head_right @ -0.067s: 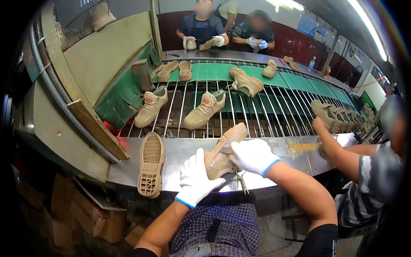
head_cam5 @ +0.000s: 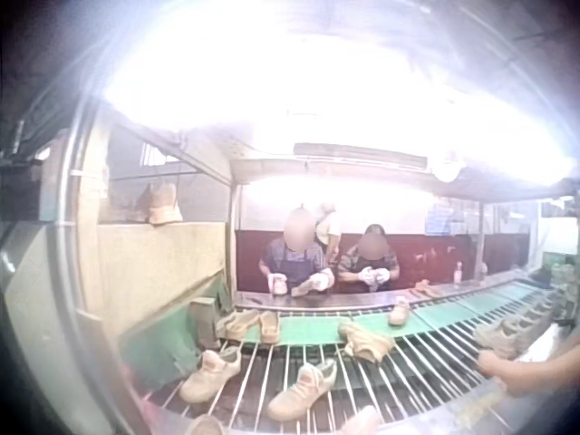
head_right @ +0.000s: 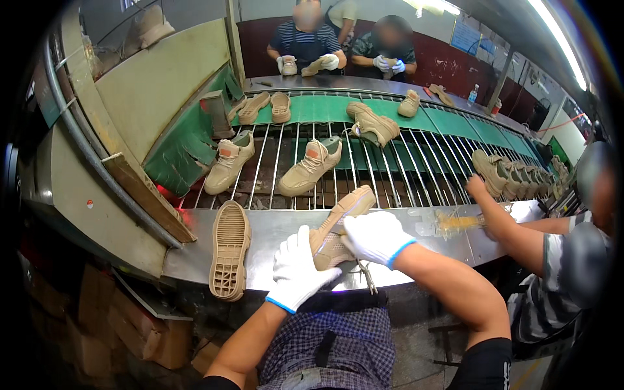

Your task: The person picks up shoes from a conveyor belt, wipes the exterior of the shoes with a cloth, and uses a knife to trim excess material from the soles.

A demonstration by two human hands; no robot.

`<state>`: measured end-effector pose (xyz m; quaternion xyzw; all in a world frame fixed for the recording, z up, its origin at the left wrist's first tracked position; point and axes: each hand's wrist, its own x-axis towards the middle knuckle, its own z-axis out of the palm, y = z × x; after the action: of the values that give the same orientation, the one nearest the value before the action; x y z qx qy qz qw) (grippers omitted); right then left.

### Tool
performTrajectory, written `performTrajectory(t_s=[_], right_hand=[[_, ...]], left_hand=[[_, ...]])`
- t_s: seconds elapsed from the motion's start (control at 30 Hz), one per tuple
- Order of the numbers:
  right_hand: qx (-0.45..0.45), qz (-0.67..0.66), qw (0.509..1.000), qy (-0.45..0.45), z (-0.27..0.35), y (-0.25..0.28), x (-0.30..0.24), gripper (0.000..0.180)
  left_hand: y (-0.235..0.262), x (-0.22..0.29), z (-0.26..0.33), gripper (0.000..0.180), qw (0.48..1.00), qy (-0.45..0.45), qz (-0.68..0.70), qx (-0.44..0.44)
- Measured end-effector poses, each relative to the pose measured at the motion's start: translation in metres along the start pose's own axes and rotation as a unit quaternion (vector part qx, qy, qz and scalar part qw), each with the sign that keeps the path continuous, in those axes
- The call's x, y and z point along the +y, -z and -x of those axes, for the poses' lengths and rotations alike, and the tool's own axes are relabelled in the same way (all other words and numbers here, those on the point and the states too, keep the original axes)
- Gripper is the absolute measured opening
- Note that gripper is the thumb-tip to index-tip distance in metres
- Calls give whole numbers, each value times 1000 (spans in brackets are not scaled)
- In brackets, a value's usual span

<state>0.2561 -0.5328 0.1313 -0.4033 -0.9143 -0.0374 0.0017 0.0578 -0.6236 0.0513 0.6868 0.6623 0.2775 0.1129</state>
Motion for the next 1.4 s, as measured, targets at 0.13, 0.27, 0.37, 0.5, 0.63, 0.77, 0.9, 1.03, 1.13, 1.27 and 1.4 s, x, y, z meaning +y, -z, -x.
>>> performTrajectory(t_s=[0.13, 0.27, 0.37, 0.5, 0.63, 0.77, 0.9, 1.03, 1.13, 1.27, 1.4], right_hand=[[-22, -96, 995, 25, 24, 10, -56, 31], [-46, -191, 980, 36, 63, 25, -83, 34], [-124, -240, 957, 102, 77, 58, -96, 36], [-65, -213, 974, -37, 65, 51, -54, 43], [-36, -51, 992, -106, 55, 19, 1, 45], [0, -43, 994, -104, 44, 7, -3, 46], [-21, -111, 986, -124, 41, 22, -11, 42], [5, -84, 996, -13, 45, -25, -10, 28], [-34, -185, 976, -106, 38, -21, -45, 27], [-46, -269, 956, -108, 59, -14, -5, 46], [262, -302, 812, -424, 127, -146, 45, 44]], left_hand=[[-4, -10, -8, 100, 994, -74, 31, 77], [-10, -39, -2, 99, 973, -194, 33, 118], [10, -30, -14, 103, 986, -165, -7, 13], [24, -26, -18, 113, 991, -111, -43, -54], [35, -11, -43, 117, 975, -166, -86, -123], [29, 4, -67, 121, 956, -172, -133, -195], [30, 4, -64, 119, 960, -151, -123, -202], [26, 9, -67, 117, 955, -188, -117, -197], [32, 2, -67, 111, 955, -187, -117, -197], [51, -7, -53, 116, 943, -189, -118, -248], [60, 0, -57, 115, 937, -244, -74, -239]])
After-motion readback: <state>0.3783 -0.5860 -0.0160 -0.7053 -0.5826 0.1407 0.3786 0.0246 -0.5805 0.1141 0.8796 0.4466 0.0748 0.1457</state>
